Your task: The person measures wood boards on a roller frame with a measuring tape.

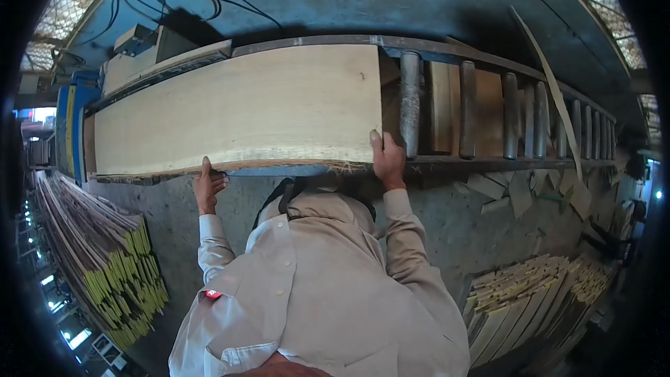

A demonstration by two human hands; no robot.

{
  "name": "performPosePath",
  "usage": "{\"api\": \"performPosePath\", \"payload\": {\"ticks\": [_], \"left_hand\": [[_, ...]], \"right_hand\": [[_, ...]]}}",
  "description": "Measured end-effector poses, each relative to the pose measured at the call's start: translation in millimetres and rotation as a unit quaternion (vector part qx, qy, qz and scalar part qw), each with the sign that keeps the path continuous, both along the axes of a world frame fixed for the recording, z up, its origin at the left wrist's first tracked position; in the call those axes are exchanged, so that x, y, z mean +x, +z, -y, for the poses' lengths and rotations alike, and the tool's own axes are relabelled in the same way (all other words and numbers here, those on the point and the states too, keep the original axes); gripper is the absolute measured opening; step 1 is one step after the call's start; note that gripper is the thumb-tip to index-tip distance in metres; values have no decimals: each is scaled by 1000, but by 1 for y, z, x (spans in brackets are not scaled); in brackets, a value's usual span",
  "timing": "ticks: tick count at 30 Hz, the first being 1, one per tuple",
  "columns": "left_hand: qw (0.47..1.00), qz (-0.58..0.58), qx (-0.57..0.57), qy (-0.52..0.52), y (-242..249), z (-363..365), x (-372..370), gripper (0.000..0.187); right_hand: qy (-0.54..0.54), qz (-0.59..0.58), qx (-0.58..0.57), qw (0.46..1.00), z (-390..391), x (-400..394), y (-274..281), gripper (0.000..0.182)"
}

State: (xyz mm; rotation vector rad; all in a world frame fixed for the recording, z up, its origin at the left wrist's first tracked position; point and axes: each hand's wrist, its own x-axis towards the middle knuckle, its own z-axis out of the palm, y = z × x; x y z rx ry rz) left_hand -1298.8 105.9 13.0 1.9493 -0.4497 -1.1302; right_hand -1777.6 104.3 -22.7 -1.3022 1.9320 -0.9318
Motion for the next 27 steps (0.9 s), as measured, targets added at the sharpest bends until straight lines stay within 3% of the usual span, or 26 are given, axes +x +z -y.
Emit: {"api": "performPosePath", "payload": {"ticks": [11, 27], "left_hand": [[996, 16, -63, 53, -18, -7, -9, 59], [997, -6, -67, 46, -17, -12, -14, 56]], "right_hand": [[10, -39, -88, 995, -2, -2, -19, 38], [14, -66, -48, 997, -4, -12, -21, 36]]}}
